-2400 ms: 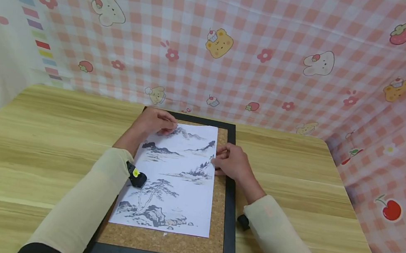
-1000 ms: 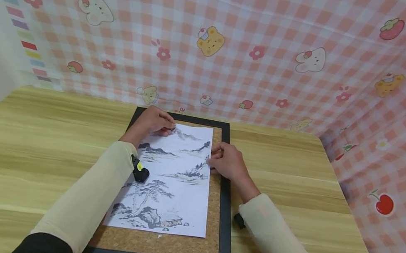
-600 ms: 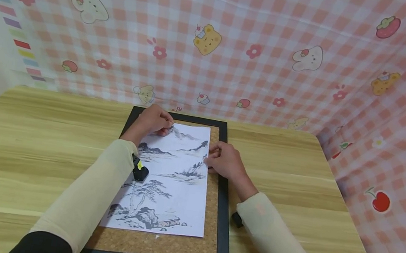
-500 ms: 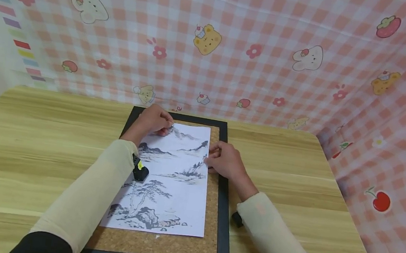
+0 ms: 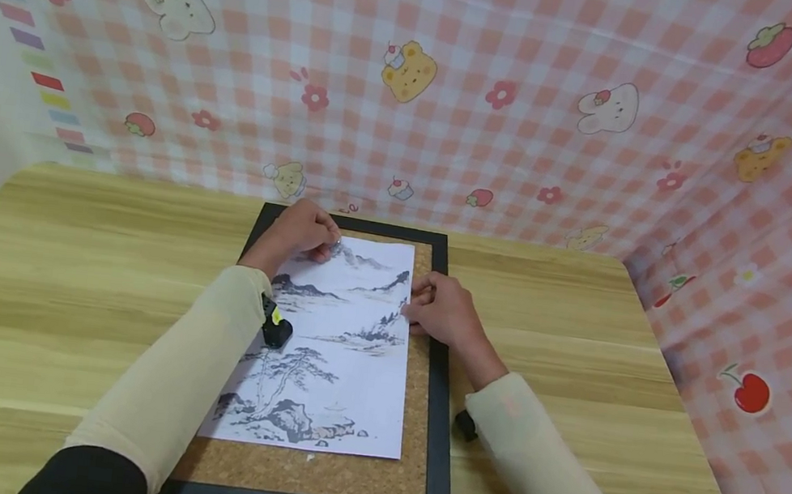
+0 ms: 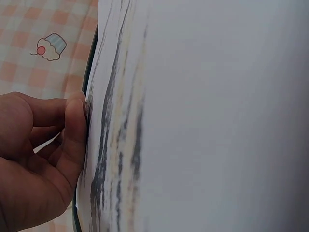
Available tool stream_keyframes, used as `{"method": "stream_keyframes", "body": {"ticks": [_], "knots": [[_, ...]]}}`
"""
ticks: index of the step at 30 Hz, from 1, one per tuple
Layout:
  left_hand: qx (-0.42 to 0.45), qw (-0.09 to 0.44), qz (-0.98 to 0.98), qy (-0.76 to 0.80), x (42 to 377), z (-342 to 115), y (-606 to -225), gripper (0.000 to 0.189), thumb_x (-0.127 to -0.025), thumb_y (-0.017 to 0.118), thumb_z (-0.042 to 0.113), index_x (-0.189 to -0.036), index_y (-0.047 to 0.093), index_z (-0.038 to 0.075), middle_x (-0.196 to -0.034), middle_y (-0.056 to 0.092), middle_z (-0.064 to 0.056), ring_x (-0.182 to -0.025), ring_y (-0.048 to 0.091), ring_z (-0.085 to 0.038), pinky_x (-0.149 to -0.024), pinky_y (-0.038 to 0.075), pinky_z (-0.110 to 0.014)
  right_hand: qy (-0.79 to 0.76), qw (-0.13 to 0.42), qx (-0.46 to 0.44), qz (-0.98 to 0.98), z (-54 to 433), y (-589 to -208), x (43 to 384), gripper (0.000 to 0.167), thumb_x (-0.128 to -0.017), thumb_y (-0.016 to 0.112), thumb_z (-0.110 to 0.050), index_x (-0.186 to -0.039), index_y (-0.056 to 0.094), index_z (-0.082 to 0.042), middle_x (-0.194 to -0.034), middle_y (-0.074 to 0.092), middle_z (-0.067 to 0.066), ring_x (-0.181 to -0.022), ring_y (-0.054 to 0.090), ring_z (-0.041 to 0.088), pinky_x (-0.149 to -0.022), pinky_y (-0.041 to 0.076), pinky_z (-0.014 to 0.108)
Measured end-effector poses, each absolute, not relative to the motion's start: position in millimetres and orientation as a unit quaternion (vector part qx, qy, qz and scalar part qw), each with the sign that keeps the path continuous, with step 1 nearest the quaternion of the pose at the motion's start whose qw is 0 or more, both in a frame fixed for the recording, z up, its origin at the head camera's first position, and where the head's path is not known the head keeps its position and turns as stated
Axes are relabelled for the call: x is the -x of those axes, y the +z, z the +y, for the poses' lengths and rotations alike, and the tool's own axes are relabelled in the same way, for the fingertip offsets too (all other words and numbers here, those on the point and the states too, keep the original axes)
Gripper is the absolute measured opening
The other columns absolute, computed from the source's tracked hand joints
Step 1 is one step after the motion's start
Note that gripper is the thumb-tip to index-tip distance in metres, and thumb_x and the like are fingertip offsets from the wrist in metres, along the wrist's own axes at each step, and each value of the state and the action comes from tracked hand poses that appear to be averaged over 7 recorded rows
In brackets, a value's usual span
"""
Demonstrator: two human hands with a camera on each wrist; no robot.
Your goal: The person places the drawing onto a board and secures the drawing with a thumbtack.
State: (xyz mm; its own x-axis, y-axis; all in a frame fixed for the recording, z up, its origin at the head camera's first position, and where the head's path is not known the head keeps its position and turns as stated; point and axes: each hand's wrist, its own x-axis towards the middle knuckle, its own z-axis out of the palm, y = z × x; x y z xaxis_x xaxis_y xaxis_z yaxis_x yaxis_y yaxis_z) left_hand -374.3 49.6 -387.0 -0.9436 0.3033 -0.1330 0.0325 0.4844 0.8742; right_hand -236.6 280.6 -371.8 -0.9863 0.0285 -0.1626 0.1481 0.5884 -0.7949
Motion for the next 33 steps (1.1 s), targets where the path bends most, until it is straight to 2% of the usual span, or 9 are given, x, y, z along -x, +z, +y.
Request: {"method": "stream_keyframes", "body": {"ticks": [8,20,33], "knots": [[-0.088,0.165,0.850,0.493,372.0,49.0,-385.4,0.015,-0.100,0.063,0.007,-0.101,0.076,0.000,-0.072,0.067,-0.009,-0.057,0.062,-0.015,-0.060,0.054,-0.028,-0.450,0.074,-0.057,0.888,280.8,-375.0,236.5,0.031,-0.096,0.069,-0.001,-0.123,0.057,0.007,-0.098,0.066,0.017,-0.077,0.069,0.021,-0.070,0.061,0.035],[-0.090,0.158,0.850,0.495,372.1,48.3,-379.2,0.015,-0.099,0.063,0.006,-0.106,0.075,-0.001,-0.074,0.067,-0.008,-0.059,0.061,-0.014,-0.059,0.053,-0.026,-0.452,0.070,-0.051,0.888,281.9,-372.4,240.0,0.031,-0.096,0.068,-0.001,-0.124,0.056,0.006,-0.098,0.065,0.017,-0.078,0.069,0.021,-0.070,0.061,0.035],[-0.096,0.142,0.866,0.470,375.4,51.2,-385.0,0.013,-0.100,0.063,0.007,-0.101,0.075,0.001,-0.078,0.068,-0.010,-0.062,0.061,-0.015,-0.061,0.053,-0.027,-0.454,0.069,-0.046,0.887,283.9,-373.1,239.2,0.031,-0.096,0.067,0.001,-0.124,0.056,0.007,-0.096,0.065,0.017,-0.075,0.069,0.021,-0.070,0.061,0.035]]}}
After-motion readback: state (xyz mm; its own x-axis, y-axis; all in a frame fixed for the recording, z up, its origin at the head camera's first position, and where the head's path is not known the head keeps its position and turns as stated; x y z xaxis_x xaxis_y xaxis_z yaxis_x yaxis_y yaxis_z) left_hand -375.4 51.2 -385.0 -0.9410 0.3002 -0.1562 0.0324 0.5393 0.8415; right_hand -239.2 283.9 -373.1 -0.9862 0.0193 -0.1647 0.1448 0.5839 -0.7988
